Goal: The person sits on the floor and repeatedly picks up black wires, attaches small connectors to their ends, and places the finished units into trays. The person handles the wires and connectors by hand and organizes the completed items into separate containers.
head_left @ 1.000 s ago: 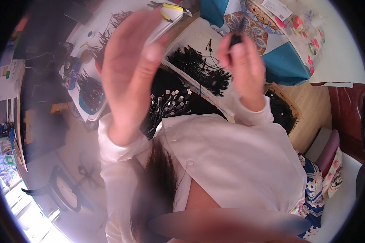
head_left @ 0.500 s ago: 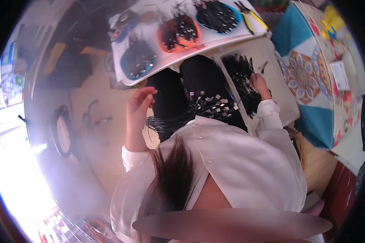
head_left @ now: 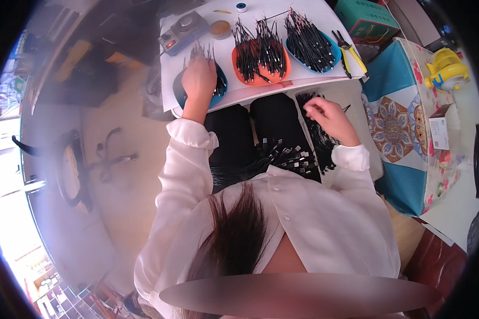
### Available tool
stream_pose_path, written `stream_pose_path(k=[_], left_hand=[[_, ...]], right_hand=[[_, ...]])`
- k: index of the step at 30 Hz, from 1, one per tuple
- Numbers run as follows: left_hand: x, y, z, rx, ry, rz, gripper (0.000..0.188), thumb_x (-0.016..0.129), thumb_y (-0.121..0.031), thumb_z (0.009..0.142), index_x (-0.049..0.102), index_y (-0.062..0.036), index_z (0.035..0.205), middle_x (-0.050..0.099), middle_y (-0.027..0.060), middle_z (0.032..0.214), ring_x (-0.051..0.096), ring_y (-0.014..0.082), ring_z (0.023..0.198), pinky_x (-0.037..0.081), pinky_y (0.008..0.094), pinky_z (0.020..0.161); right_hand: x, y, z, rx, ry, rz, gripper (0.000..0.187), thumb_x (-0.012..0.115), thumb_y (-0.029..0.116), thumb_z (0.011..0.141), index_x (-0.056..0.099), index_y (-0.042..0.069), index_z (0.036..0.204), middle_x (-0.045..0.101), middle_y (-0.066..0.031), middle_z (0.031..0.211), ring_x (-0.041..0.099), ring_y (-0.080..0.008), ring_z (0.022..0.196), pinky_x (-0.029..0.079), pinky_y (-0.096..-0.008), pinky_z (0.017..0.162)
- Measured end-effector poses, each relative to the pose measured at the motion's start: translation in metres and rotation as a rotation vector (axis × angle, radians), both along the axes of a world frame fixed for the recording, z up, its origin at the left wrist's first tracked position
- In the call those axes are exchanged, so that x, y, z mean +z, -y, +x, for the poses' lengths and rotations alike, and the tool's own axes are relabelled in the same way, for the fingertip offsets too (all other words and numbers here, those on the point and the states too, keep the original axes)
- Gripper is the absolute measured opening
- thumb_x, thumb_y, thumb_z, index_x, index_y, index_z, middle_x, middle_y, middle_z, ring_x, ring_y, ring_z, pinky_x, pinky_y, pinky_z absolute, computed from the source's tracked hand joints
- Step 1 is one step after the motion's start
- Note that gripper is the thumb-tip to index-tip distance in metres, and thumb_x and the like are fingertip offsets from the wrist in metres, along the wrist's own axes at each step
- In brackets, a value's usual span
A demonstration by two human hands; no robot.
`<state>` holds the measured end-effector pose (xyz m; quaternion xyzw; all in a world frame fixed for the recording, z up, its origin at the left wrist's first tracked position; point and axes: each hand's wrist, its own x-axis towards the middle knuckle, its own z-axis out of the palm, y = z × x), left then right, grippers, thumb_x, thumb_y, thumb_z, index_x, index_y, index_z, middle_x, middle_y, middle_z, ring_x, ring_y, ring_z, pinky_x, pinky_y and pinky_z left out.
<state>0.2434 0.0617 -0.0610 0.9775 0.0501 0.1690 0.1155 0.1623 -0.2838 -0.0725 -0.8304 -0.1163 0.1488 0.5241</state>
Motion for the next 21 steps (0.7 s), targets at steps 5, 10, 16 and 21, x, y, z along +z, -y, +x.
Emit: stream_pose_path(k=[5,10,16,21], left_hand=[[-0.003,0.006,0.007,0.124,-0.054,-0.047,0.022,0.057,-0.024,0.088,0.061,-0.0021,0.087,0.066,0.0185,0.090,0.065,0.0376,0.083,0.053,0.0462,0.071],[-0.006,0.006,0.011,0.147,-0.023,-0.081,0.023,0.061,-0.024,0.084,0.061,-0.0010,0.084,0.065,0.0184,0.088,0.064,0.0379,0.083,0.052,0.0459,0.072],[0.002,-0.009,0.001,0.030,0.115,-0.394,0.025,0.055,-0.022,0.086,0.060,0.0020,0.089,0.064,0.0238,0.091,0.063,0.0421,0.086,0.050,0.0478,0.077],[0.019,-0.013,-0.009,-0.070,0.471,-0.944,0.006,0.049,-0.003,0.095,0.047,0.0021,0.096,0.065,0.0152,0.085,0.061,0.0166,0.070,0.047,0.0254,0.062]], right_hand=[[0.031,-0.049,0.036,0.054,0.226,-0.007,0.019,0.062,0.018,0.093,0.062,0.000,0.093,0.063,-0.0104,0.074,0.059,-0.0163,0.064,0.047,-0.0292,0.062],[0.032,-0.103,0.090,-0.016,0.357,-0.162,0.026,0.064,0.027,0.089,0.066,0.001,0.089,0.067,-0.0156,0.081,0.066,-0.0289,0.071,0.050,-0.0374,0.064],[0.026,-0.158,0.117,-0.122,0.379,-0.599,0.030,0.067,0.036,0.085,0.071,0.006,0.082,0.069,-0.0146,0.078,0.067,-0.0349,0.077,0.053,-0.0434,0.070],[0.016,-0.163,0.117,-0.146,0.341,-0.618,0.029,0.069,0.035,0.083,0.070,0.007,0.079,0.070,-0.0141,0.082,0.067,-0.0336,0.079,0.053,-0.0441,0.070]])
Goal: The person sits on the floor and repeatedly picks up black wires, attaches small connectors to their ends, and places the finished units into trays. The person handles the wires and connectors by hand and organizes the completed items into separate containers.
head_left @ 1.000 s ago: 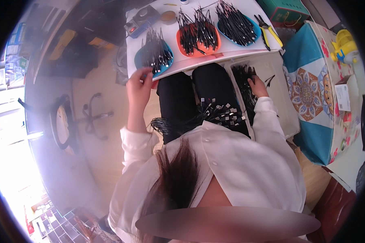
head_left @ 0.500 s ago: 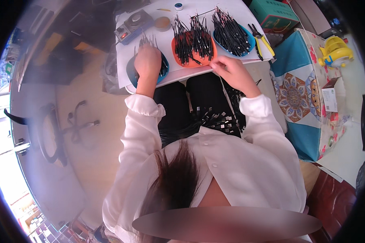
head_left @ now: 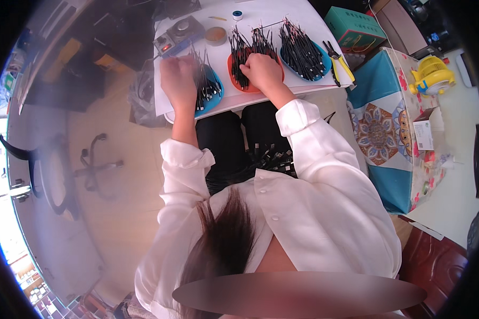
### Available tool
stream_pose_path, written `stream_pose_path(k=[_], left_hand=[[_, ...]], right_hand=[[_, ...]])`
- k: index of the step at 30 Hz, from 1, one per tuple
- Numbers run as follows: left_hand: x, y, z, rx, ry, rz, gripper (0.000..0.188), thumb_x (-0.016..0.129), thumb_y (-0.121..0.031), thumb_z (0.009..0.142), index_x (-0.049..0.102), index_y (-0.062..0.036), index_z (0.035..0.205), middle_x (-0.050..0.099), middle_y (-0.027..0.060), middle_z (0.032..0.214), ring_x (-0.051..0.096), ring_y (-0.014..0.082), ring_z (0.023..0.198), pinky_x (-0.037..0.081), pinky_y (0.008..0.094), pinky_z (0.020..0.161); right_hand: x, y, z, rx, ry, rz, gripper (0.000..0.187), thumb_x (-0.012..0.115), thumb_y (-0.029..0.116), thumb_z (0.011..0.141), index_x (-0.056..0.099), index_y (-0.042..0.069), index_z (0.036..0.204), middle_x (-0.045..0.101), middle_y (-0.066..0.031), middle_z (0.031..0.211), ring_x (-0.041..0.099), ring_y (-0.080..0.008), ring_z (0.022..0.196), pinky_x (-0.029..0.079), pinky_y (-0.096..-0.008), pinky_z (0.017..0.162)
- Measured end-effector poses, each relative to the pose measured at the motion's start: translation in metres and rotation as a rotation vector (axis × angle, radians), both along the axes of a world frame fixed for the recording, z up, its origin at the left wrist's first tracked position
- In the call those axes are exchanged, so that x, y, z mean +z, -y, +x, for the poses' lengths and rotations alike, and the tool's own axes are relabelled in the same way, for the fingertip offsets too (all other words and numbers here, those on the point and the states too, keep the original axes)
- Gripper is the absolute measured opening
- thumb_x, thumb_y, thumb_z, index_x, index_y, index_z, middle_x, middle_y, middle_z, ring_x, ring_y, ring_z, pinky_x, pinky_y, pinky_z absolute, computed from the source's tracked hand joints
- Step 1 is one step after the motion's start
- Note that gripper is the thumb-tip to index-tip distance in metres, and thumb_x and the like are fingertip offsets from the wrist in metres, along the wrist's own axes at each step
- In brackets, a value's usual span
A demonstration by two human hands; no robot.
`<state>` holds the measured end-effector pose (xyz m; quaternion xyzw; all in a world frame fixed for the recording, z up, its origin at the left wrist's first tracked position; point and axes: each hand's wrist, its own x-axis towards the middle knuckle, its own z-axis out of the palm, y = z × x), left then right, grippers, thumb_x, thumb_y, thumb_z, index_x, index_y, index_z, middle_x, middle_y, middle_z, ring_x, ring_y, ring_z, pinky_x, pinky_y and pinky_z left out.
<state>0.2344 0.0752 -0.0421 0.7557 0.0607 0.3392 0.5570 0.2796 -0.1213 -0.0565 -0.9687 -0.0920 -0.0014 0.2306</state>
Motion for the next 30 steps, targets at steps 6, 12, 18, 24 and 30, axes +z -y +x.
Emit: stream_pose_path(k=[6,12,18,24,30], left_hand=[[0.027,0.030,-0.040,-0.316,-0.007,-0.558,0.012,0.047,-0.010,0.097,0.046,0.0023,0.100,0.062,0.0127,0.075,0.045,0.0092,0.055,0.037,0.0222,0.051],[0.041,0.049,-0.078,-0.410,-0.009,-0.683,0.011,0.052,-0.010,0.099,0.050,0.0015,0.100,0.062,0.0097,0.077,0.043,0.0077,0.055,0.035,0.0207,0.051],[0.050,0.051,-0.095,-0.410,0.043,-0.721,0.011,0.054,-0.007,0.098,0.052,0.0026,0.103,0.066,0.0109,0.082,0.049,0.0083,0.061,0.039,0.0208,0.056],[0.058,0.065,-0.109,-0.420,0.013,-0.746,0.008,0.058,-0.005,0.095,0.055,0.0022,0.096,0.070,0.0144,0.088,0.061,0.0120,0.068,0.046,0.0216,0.058],[0.064,0.082,-0.118,-0.535,-0.076,-0.827,0.007,0.063,-0.002,0.092,0.057,0.0023,0.092,0.072,0.0176,0.093,0.067,0.0158,0.076,0.053,0.0247,0.063]], right_hand=[[-0.005,0.003,-0.001,-0.066,0.042,0.117,0.028,0.069,0.034,0.083,0.070,0.006,0.082,0.070,-0.0136,0.084,0.067,-0.0324,0.080,0.052,-0.0432,0.072],[-0.017,0.006,0.005,-0.067,0.075,0.195,0.029,0.071,0.033,0.081,0.071,0.005,0.084,0.070,-0.0135,0.081,0.068,-0.0309,0.078,0.052,-0.0411,0.071],[0.011,0.010,-0.014,-0.080,0.217,0.666,0.023,0.072,0.024,0.081,0.068,0.001,0.082,0.069,-0.0110,0.073,0.067,-0.0213,0.066,0.052,-0.0319,0.064],[0.061,0.019,-0.107,0.221,0.012,0.986,0.014,0.069,0.010,0.086,0.061,-0.001,0.088,0.067,-0.0045,0.073,0.065,-0.0088,0.067,0.051,-0.0244,0.063],[0.079,0.031,-0.144,0.335,-0.291,1.152,0.006,0.060,0.001,0.092,0.056,-0.003,0.094,0.064,-0.0045,0.084,0.064,-0.0102,0.073,0.053,-0.0238,0.068]])
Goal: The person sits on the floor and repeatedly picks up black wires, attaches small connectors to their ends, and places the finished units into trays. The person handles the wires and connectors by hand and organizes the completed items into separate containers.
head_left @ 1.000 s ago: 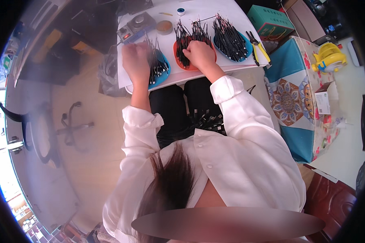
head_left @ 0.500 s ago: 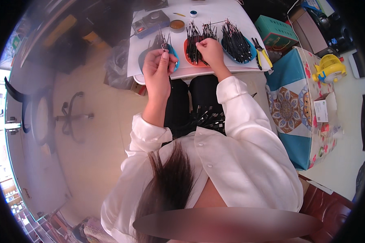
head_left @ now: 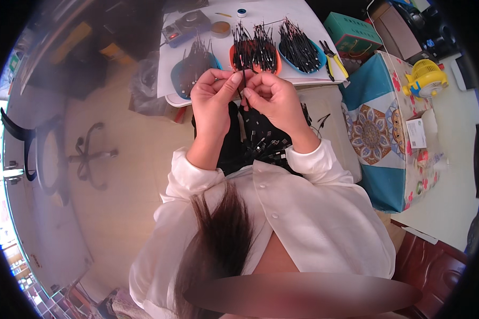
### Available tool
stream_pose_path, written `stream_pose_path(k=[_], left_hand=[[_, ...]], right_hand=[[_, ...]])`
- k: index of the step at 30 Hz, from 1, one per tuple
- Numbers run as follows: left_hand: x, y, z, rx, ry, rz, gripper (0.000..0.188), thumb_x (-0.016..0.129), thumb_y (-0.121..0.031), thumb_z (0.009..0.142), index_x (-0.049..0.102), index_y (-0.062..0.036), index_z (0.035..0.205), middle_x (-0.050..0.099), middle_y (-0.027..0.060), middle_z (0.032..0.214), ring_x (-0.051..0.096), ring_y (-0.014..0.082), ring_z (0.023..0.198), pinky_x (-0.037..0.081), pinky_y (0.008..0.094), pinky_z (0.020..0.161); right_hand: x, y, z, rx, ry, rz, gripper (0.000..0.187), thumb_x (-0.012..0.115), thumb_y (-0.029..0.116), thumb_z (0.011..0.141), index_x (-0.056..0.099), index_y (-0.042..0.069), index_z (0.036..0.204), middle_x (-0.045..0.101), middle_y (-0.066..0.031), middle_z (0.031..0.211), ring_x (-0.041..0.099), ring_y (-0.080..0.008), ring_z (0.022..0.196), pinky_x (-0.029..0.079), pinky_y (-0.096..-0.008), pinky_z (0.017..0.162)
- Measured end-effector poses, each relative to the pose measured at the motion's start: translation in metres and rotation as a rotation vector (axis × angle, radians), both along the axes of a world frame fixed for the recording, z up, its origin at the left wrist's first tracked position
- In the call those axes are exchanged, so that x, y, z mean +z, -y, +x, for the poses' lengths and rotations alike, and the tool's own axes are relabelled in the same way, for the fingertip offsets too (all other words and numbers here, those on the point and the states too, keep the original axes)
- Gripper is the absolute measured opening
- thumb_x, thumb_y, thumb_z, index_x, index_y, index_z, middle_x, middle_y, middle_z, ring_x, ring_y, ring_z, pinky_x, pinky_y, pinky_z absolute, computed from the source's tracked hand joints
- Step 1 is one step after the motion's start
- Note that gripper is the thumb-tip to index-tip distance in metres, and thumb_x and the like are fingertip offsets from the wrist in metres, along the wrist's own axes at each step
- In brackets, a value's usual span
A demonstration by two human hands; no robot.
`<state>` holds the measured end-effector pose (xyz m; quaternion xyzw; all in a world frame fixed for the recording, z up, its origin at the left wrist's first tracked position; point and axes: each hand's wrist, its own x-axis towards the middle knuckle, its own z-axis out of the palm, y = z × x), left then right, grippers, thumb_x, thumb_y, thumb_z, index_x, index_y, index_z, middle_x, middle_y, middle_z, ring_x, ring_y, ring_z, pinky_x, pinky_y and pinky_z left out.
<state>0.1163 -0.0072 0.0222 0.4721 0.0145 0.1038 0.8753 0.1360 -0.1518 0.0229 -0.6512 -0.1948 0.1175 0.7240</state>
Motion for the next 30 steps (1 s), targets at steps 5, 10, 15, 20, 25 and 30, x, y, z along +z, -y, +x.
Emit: stream_pose_path(k=[5,10,15,20,25,30], left_hand=[[0.004,0.004,-0.005,-0.085,-0.032,-0.018,0.010,0.065,-0.001,0.090,0.060,0.0038,0.097,0.072,0.0180,0.092,0.068,0.0167,0.079,0.054,0.0263,0.068],[0.000,0.011,-0.006,-0.093,-0.055,0.049,0.015,0.064,-0.002,0.090,0.064,0.0043,0.104,0.071,0.0164,0.093,0.069,0.0207,0.087,0.056,0.0277,0.080],[-0.004,0.014,-0.011,-0.103,-0.018,0.049,0.012,0.065,-0.002,0.090,0.067,0.0035,0.100,0.072,0.0142,0.090,0.070,0.0192,0.082,0.056,0.0265,0.072],[0.001,0.012,-0.015,-0.268,-0.068,0.133,0.012,0.064,-0.002,0.090,0.067,0.0042,0.099,0.071,0.0141,0.089,0.070,0.0194,0.076,0.058,0.0281,0.068],[0.001,0.014,-0.018,-0.315,-0.142,0.041,0.013,0.062,-0.002,0.091,0.066,0.0072,0.100,0.070,0.0147,0.088,0.070,0.0205,0.078,0.060,0.0304,0.072],[-0.007,0.010,-0.013,-0.397,-0.192,0.060,0.009,0.060,-0.004,0.093,0.066,0.0020,0.096,0.070,0.0156,0.090,0.070,0.0218,0.076,0.059,0.0334,0.072]], right_hand=[[-0.001,0.012,-0.005,-0.009,0.072,-0.074,0.008,0.062,0.001,0.091,0.057,-0.003,0.096,0.063,-0.0037,0.086,0.063,-0.0100,0.074,0.053,-0.0233,0.069],[-0.008,0.017,-0.009,-0.039,0.114,-0.057,0.020,0.068,0.006,0.088,0.061,-0.002,0.104,0.065,-0.0011,0.084,0.062,-0.0067,0.071,0.051,-0.0219,0.065],[0.004,0.041,-0.001,-0.056,0.122,-0.199,0.015,0.064,0.007,0.092,0.061,-0.002,0.103,0.066,-0.0034,0.091,0.062,-0.0084,0.078,0.051,-0.0224,0.069],[0.017,0.049,0.013,-0.078,0.202,0.006,0.015,0.067,0.010,0.090,0.065,0.000,0.102,0.067,-0.0027,0.089,0.061,-0.0080,0.078,0.050,-0.0216,0.068],[0.014,0.039,0.009,-0.097,0.184,-0.022,0.012,0.071,0.011,0.087,0.069,0.001,0.092,0.068,-0.0012,0.085,0.059,-0.0044,0.069,0.047,-0.0190,0.062],[0.007,0.035,-0.001,-0.241,0.406,-0.207,0.010,0.072,0.009,0.086,0.069,0.000,0.088,0.067,-0.0007,0.083,0.057,-0.0039,0.066,0.046,-0.0187,0.060]])
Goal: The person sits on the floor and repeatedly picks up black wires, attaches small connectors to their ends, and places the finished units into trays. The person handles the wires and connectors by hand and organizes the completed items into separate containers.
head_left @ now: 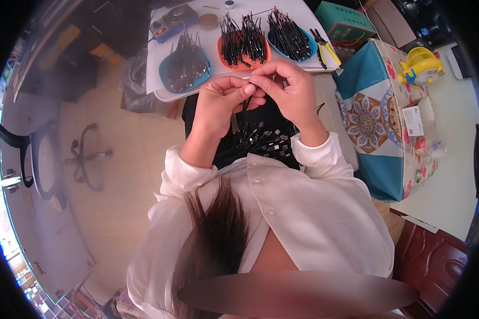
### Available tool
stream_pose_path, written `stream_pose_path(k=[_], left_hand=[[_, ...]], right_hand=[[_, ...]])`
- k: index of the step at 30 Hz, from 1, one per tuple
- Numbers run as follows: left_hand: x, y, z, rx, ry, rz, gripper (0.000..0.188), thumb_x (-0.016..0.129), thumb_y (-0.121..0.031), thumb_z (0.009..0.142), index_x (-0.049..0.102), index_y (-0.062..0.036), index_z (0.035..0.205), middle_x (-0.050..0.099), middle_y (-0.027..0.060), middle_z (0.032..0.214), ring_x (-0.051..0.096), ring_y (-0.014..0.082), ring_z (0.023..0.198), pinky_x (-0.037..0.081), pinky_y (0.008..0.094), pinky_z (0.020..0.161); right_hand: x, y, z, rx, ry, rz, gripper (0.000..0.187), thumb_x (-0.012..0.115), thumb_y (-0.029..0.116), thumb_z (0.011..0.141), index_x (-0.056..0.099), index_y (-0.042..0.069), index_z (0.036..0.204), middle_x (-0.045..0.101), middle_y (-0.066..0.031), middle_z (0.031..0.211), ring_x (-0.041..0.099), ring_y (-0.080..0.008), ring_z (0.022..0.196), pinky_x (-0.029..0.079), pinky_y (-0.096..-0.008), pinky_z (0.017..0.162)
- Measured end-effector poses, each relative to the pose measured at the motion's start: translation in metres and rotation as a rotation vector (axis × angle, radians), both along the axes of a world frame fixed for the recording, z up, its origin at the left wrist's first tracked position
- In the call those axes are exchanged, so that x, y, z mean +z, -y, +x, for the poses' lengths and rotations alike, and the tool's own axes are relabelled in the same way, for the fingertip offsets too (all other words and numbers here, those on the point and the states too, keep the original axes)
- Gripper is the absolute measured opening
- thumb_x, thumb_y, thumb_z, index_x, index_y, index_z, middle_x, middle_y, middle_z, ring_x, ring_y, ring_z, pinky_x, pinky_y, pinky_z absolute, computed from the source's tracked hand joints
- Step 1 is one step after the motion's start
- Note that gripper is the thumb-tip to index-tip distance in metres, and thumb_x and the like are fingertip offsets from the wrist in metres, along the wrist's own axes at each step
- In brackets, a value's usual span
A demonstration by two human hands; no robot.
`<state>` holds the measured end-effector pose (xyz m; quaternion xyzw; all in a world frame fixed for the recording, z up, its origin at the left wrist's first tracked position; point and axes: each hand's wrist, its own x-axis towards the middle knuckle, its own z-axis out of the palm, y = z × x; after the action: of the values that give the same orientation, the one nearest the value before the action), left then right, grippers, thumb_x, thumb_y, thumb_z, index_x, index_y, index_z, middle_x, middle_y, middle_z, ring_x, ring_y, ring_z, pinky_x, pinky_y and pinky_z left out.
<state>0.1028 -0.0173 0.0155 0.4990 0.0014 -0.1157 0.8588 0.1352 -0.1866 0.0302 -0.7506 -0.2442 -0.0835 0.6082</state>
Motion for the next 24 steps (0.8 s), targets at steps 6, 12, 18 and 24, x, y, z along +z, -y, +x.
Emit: stream_pose_path(k=[6,12,18,24], left_hand=[[-0.009,-0.007,0.004,-0.172,-0.048,-0.301,0.011,0.061,-0.008,0.093,0.066,0.0014,0.094,0.069,0.0118,0.085,0.063,0.0154,0.068,0.056,0.0322,0.067],[-0.008,-0.010,0.003,-0.288,-0.076,-0.356,0.013,0.063,-0.014,0.093,0.066,-0.0012,0.093,0.067,0.0090,0.082,0.053,0.0109,0.061,0.054,0.0320,0.064],[-0.008,-0.012,0.004,-0.316,-0.099,-0.264,0.014,0.065,-0.015,0.092,0.067,-0.0015,0.093,0.067,0.0082,0.081,0.052,0.0105,0.058,0.053,0.0307,0.061],[-0.007,-0.007,0.004,-0.200,0.011,-0.144,0.011,0.066,-0.007,0.089,0.068,0.0022,0.096,0.070,0.0133,0.084,0.059,0.0137,0.063,0.052,0.0274,0.062]], right_hand=[[-0.009,0.002,0.001,0.186,-0.402,0.379,0.011,0.070,0.009,0.088,0.066,0.000,0.093,0.066,-0.0028,0.086,0.061,-0.0082,0.074,0.050,-0.0209,0.067],[-0.011,0.004,-0.002,0.321,-0.522,0.485,0.014,0.069,0.009,0.089,0.066,-0.002,0.098,0.068,-0.0039,0.087,0.064,-0.0084,0.080,0.052,-0.0211,0.073],[0.001,0.012,0.001,0.328,-0.396,0.272,0.010,0.067,0.005,0.089,0.064,-0.002,0.096,0.066,-0.0035,0.089,0.063,-0.0098,0.079,0.052,-0.0229,0.073],[-0.002,0.015,0.006,0.350,-0.491,0.331,0.013,0.068,0.008,0.089,0.064,-0.002,0.096,0.067,-0.0036,0.087,0.064,-0.0085,0.078,0.051,-0.0219,0.072]])
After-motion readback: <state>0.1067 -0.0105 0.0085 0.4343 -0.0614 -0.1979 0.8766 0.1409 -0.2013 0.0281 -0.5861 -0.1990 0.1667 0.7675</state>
